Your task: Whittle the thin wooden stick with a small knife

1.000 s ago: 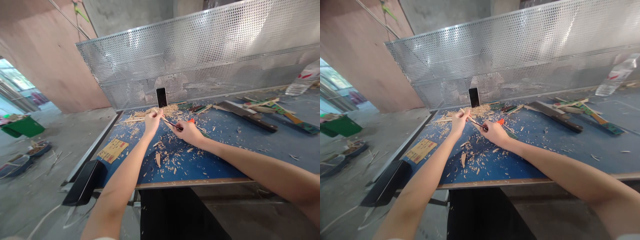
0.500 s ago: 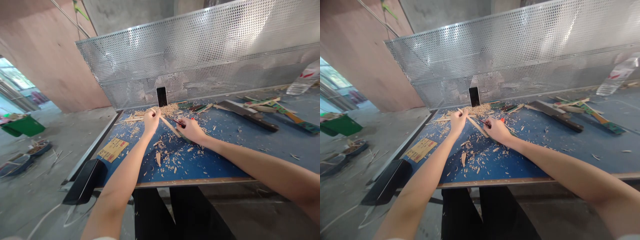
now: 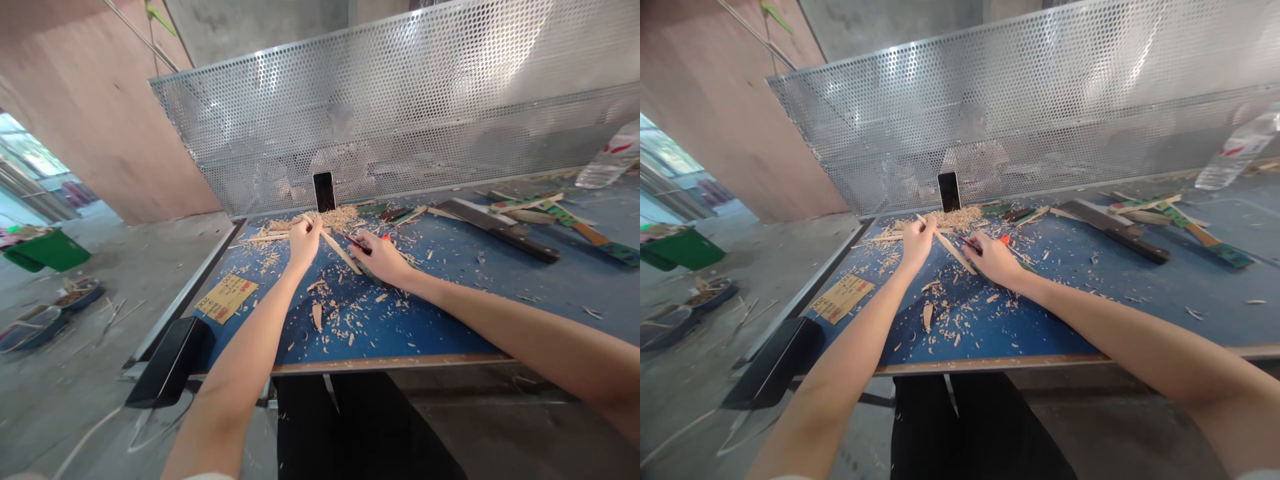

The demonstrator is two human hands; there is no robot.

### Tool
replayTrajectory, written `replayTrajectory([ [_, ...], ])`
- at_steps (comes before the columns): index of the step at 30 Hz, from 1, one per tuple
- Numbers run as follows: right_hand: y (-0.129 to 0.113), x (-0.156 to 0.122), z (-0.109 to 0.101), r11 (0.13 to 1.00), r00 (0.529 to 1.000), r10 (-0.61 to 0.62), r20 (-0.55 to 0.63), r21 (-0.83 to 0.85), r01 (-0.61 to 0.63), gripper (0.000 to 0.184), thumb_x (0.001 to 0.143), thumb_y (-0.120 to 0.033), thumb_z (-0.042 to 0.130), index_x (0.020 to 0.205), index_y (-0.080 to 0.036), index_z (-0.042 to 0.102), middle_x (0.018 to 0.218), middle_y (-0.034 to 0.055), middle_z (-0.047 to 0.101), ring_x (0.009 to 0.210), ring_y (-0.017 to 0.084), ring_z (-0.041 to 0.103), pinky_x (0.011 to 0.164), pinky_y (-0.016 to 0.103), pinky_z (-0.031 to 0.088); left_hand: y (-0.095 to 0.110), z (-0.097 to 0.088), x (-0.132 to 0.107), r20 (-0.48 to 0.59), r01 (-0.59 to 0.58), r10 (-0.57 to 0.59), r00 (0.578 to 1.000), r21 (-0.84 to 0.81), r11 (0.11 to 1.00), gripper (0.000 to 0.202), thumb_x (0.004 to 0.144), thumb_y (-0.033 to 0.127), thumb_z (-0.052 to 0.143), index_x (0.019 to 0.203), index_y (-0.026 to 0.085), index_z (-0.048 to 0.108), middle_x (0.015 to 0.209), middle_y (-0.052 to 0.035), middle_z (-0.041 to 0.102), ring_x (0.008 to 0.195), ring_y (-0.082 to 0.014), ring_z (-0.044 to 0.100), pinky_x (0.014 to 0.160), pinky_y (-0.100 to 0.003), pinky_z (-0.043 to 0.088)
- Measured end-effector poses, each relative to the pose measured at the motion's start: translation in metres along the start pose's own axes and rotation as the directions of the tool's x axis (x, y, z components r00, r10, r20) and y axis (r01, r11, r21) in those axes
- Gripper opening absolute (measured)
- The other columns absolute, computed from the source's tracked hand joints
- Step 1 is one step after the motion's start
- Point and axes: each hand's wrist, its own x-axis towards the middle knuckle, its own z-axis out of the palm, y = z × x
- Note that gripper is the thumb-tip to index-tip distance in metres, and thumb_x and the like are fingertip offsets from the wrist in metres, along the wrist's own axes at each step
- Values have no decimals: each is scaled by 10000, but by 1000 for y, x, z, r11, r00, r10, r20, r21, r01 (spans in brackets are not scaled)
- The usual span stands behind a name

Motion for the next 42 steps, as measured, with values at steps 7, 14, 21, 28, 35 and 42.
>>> replayTrajectory([
  [7, 2, 0, -1, 995, 992, -101, 70, 8, 101, 303, 1083, -444, 404, 913, -260, 573, 783, 25, 674, 727, 218, 634, 675, 311, 404, 2, 1, 1, 107, 117, -99, 989, -182, 976, 635, 914, 740, 629, 540, 232, 554, 423, 16, 390, 438, -133, 417, 508, -309, 314],
  [14, 1, 0, -7, 969, 968, -233, 95, -60, 239, 330, 1094, -405, 394, 938, -247, 639, 820, 34, 695, 737, 201, 620, 701, 307, 415, 17, 1, -4, 344, 226, -130, 930, -255, 940, 691, 882, 835, 567, 565, 221, 548, 451, 21, 377, 378, -91, 321, 430, -284, 231],
  [21, 0, -1, -12, 963, 965, -248, 87, -83, 255, 390, 1098, -463, 418, 1272, -280, 715, 1061, 49, 796, 844, 215, 722, 770, 347, 508, 32, 1, -9, 367, 136, -2, 930, -340, 931, 514, 903, 749, 642, 849, 238, 657, 558, 30, 495, 416, -88, 341, 430, -282, 221],
  [28, 1, -1, -13, 941, 941, -335, 38, 60, 333, 367, 1072, -449, 499, 1267, -314, 780, 1255, 37, 783, 1116, 251, 741, 1016, 436, 570, 32, -2, -8, 396, 92, 28, 918, -280, 956, 572, 906, 755, 630, 699, 223, 597, 551, 22, 483, 447, -89, 361, 472, -290, 251],
  [35, -1, -1, -13, 932, 931, -362, 53, 23, 361, 406, 1073, -447, 490, 1288, -289, 796, 1233, 56, 794, 1108, 265, 758, 1019, 455, 584, 30, -2, -7, 292, -111, 132, 947, -87, 990, 645, 968, 732, 547, 584, 215, 539, 527, -16, 528, 512, -122, 461, 556, -304, 336],
  [42, -9, 4, -20, 936, 925, -350, 150, 9, 353, 420, 1066, -422, 504, 1295, -236, 803, 1117, 83, 826, 896, 228, 778, 812, 372, 600, 31, -4, -4, 242, -176, 172, 955, -3, 984, 654, 971, 744, 523, 580, 220, 515, 521, -6, 514, 517, -127, 473, 558, -315, 341],
])
